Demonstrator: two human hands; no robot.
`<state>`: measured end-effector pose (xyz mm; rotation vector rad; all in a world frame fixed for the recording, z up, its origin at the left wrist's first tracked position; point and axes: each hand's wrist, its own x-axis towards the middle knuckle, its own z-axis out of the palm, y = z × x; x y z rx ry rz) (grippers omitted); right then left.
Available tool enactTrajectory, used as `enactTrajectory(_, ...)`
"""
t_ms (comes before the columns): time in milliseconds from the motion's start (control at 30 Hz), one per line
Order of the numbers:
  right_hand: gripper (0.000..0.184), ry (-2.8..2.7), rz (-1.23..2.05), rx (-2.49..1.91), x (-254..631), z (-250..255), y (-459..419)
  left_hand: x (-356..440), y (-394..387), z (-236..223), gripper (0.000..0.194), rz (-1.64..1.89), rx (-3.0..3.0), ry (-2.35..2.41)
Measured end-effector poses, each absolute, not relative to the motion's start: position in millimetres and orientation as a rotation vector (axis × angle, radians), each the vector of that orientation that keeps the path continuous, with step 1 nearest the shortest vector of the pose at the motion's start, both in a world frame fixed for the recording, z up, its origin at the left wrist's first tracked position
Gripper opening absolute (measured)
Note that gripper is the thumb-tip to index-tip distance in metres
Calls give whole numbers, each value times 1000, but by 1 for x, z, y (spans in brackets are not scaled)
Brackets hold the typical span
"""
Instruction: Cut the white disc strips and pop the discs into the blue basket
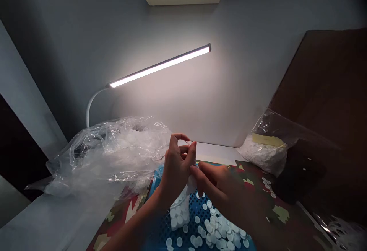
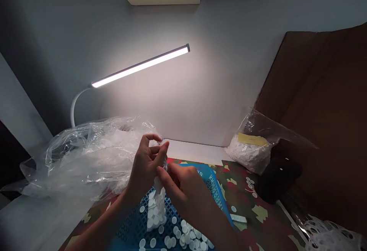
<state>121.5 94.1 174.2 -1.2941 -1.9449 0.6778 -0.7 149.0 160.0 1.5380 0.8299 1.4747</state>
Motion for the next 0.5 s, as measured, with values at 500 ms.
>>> enactTrajectory(500,48,-1928,793,-1375,152,190,86,-22,179,169,43,1340,1216,808)
